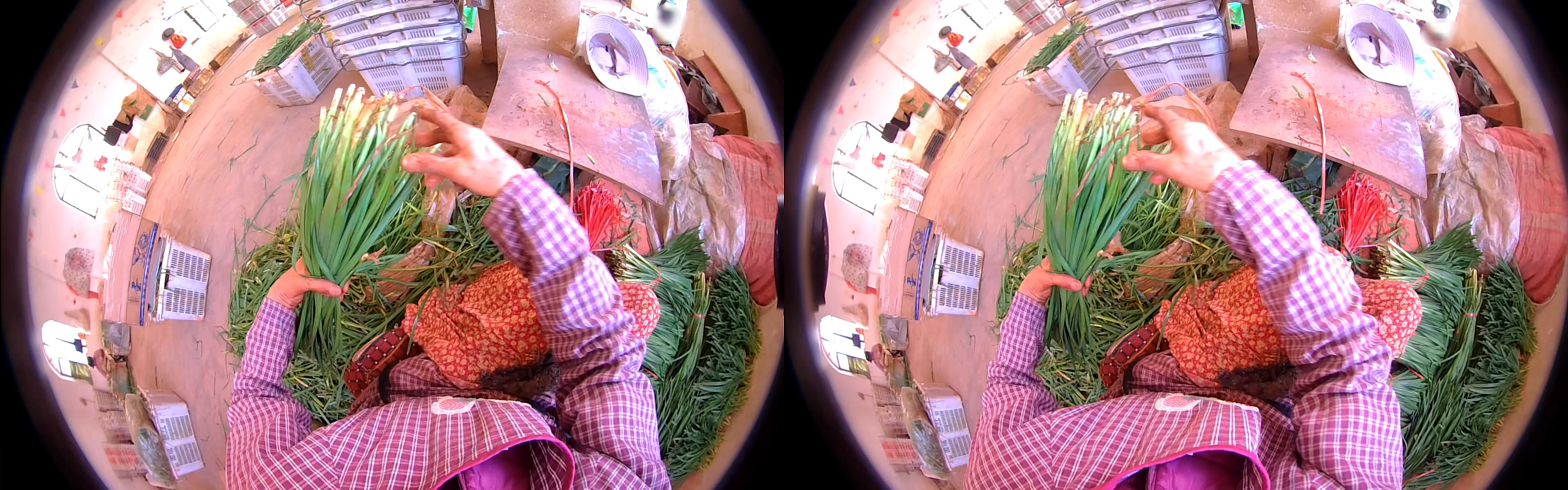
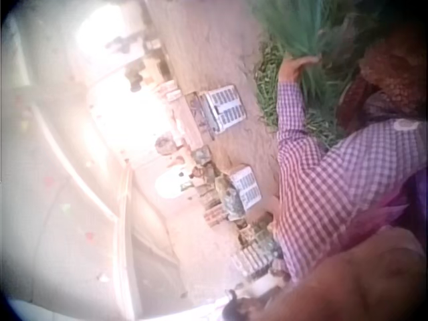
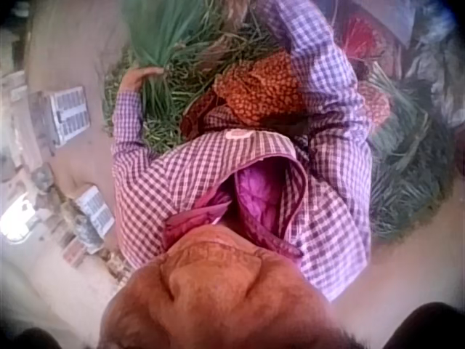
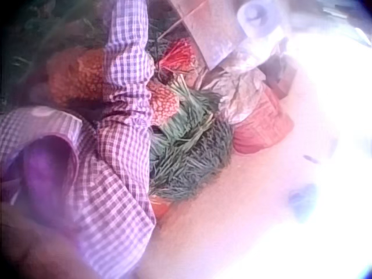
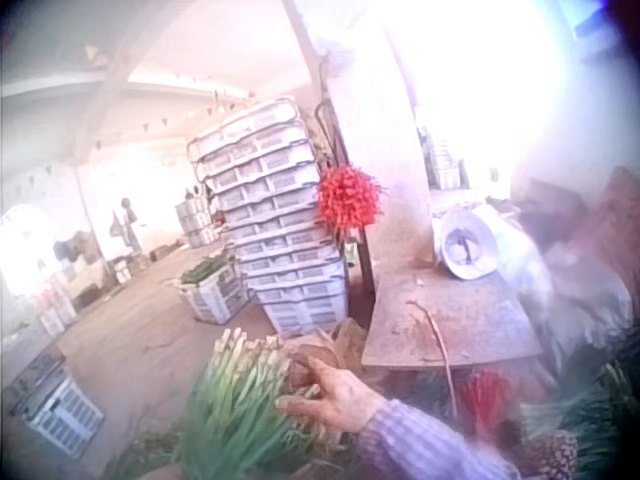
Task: The person bundles green onions by hand, securing them with a red tie and picking through a pile to remove damaged pieces.
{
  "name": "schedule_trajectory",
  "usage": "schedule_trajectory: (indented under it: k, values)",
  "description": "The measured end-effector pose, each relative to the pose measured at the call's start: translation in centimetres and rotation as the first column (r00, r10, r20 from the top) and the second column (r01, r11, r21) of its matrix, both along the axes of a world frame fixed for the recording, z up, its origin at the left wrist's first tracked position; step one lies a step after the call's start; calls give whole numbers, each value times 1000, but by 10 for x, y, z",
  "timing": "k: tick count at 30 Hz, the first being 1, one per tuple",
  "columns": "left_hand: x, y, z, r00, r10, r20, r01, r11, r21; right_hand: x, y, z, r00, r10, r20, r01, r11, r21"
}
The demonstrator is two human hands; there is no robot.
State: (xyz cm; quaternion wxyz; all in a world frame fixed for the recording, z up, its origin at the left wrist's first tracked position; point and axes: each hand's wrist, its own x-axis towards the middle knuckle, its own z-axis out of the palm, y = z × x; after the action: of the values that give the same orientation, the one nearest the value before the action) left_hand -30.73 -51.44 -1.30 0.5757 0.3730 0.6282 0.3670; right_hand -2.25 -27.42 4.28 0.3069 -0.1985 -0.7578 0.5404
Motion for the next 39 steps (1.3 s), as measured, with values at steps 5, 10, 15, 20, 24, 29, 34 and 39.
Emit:
schedule_trajectory:
  k: [5, 10, 15, 20, 24, 29, 34, 39]
  values:
    - [0, -2, 7, 1000, -15, -12, 15, 999, 30, 10, 23, -7, 964, -266, 1, 265, 960, 96]
    - [-1, 1, 6, 1000, 1, -18, -1, 1000, -4, 65, 64, -15, 841, -535, -78, 541, 835, 100]
    - [5, -4, 14, 997, 74, -17, -75, 996, -42, 30, -4, 13, 854, -474, -213, 446, 460, 768]
    - [20, 5, 19, 997, 34, -76, -29, 997, 71, 0, -17, 11, 921, -270, -279, 359, 315, 878]
    - [19, 8, 30, 999, -4, -45, 6, 999, 44, 1, -10, 7, 929, -250, -272, 324, 197, 925]
    - [22, 12, 48, 988, 32, -154, -24, 999, 49, 14, 0, -6, 917, -319, -240, 354, 373, 858]
    - [0, 10, 30, 949, 14, -316, 41, 985, 166, 71, 48, -24, 765, -616, -188, 580, 533, 616]
    - [-8, 11, 28, 720, -46, -692, 264, 941, 211, 101, 48, -21, 689, -656, 308, 222, 596, 772]
